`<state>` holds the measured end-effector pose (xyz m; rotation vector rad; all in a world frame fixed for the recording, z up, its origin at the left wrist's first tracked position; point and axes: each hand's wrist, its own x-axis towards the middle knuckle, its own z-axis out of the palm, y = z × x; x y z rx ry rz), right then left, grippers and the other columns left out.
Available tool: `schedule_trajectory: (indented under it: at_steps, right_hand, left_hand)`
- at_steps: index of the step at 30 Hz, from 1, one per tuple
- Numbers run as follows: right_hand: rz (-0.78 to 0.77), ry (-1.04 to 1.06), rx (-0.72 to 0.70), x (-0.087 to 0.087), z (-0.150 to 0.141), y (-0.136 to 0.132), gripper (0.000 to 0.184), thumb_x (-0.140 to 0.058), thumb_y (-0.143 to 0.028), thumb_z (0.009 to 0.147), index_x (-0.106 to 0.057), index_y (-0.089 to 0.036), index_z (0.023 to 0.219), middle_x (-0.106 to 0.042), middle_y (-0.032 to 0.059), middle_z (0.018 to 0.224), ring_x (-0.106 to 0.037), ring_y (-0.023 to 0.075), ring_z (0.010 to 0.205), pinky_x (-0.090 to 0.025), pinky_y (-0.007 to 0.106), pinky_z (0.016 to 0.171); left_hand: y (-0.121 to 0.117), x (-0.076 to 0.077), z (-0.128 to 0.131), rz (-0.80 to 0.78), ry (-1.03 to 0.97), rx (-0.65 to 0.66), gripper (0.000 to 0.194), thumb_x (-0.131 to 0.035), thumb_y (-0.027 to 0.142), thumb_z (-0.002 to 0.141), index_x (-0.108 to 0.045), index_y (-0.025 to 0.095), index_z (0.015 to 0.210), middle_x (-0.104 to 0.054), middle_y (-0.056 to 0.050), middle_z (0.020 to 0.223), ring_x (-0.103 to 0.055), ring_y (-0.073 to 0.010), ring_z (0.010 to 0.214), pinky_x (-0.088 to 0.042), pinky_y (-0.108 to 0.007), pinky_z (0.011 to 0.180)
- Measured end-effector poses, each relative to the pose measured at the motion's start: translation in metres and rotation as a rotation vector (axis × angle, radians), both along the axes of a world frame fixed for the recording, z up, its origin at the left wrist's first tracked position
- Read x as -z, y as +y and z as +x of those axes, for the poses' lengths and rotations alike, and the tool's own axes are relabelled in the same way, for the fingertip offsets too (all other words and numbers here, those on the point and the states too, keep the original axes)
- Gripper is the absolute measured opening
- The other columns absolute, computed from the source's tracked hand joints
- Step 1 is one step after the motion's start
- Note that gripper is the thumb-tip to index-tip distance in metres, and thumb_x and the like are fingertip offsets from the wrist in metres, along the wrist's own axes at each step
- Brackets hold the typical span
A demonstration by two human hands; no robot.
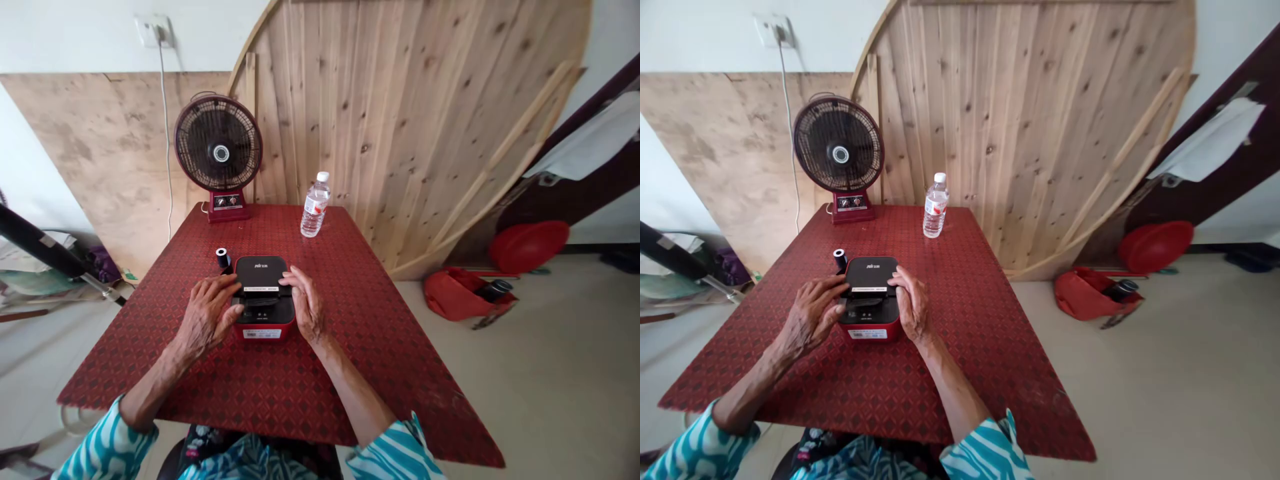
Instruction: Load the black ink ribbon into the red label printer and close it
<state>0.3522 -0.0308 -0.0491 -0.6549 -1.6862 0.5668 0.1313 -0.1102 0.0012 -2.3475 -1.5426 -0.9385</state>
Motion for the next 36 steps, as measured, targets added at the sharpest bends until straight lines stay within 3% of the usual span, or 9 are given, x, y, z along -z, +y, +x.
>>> schedule_trajectory:
  at_steps: [4,7,10,14,17,21,29,36]
  right_hand:
    - [0.008,-0.043,0.020,0.002,0.001,-0.005,0.036,-0.033,-0.032,0.101,-0.047,-0.026,0.134,-0.069,0.0065,0.110,-0.058,0.0219,0.117,-0.043,0.046,0.101]
    - [0.001,-0.034,0.018,0.003,0.000,-0.008,0.034,-0.035,-0.033,0.100,-0.053,-0.026,0.127,-0.069,0.0063,0.112,-0.059,0.0215,0.116,-0.043,0.045,0.102]
    - [-0.111,0.068,-0.025,0.004,-0.002,-0.007,0.035,-0.040,-0.040,0.098,-0.057,-0.025,0.124,-0.070,0.0063,0.109,-0.061,0.0217,0.112,-0.044,0.043,0.102]
    - [-0.382,0.380,0.071,0.017,-0.007,-0.003,0.046,-0.042,-0.052,0.094,-0.053,-0.024,0.129,-0.064,0.0088,0.122,-0.058,0.0228,0.116,-0.046,0.042,0.098]
    - [-0.580,0.502,0.125,0.032,-0.015,-0.003,0.054,-0.044,-0.058,0.090,-0.051,-0.023,0.129,-0.059,0.0105,0.129,-0.056,0.0240,0.118,-0.047,0.043,0.096]
    - [-0.680,0.499,0.085,0.043,-0.026,-0.010,0.055,-0.047,-0.061,0.086,-0.053,-0.022,0.125,-0.057,0.0104,0.132,-0.054,0.0242,0.121,-0.041,0.044,0.103]
    - [-0.609,0.419,0.074,0.044,-0.030,-0.013,0.050,-0.041,-0.061,0.090,-0.059,-0.023,0.118,-0.060,0.0076,0.124,-0.053,0.0230,0.119,-0.036,0.044,0.106]
    - [-0.633,0.439,0.074,0.043,-0.031,-0.017,0.052,-0.040,-0.062,0.090,-0.059,-0.022,0.118,-0.061,0.0081,0.122,-0.053,0.0236,0.117,-0.037,0.044,0.104]
  left_hand:
    - [0.003,0.007,-0.004,-0.013,0.025,-0.005,0.038,-0.040,0.039,0.097,-0.062,0.019,0.121,-0.065,-0.011,0.126,-0.054,-0.0263,0.120,-0.032,-0.047,0.105]
    - [0.004,0.007,-0.007,-0.090,-0.088,0.016,0.038,-0.039,0.038,0.097,-0.065,0.021,0.118,-0.065,-0.010,0.126,-0.054,-0.0266,0.121,-0.033,-0.049,0.106]
    - [0.003,0.004,-0.009,-0.246,-0.409,0.037,0.041,-0.040,0.045,0.095,-0.069,0.021,0.112,-0.066,-0.011,0.123,-0.058,-0.0255,0.117,-0.041,-0.044,0.101]
    - [-0.001,0.004,-0.007,-0.431,-1.013,-0.097,0.050,-0.057,0.057,0.082,-0.065,0.018,0.111,-0.070,-0.010,0.108,-0.065,-0.0241,0.097,-0.050,-0.035,0.084]
    - [-0.001,0.007,-0.001,-0.612,-1.209,-0.117,0.057,-0.067,0.058,0.073,-0.064,0.016,0.111,-0.071,-0.009,0.095,-0.065,-0.0208,0.082,-0.048,-0.030,0.072]
    - [0.004,0.005,0.005,-0.700,-1.262,-0.136,0.057,-0.077,0.051,0.063,-0.064,0.016,0.106,-0.070,-0.005,0.086,-0.063,-0.0193,0.075,-0.044,-0.027,0.067]
    - [0.008,-0.006,0.002,-0.775,-1.183,-0.077,0.050,-0.078,0.046,0.065,-0.064,0.017,0.102,-0.069,-0.004,0.085,-0.062,-0.0185,0.077,-0.044,-0.029,0.072]
    - [0.012,0.004,-0.002,-0.775,-1.190,-0.059,0.048,-0.077,0.047,0.066,-0.064,0.018,0.103,-0.068,-0.004,0.088,-0.061,-0.0191,0.079,-0.044,-0.029,0.073]
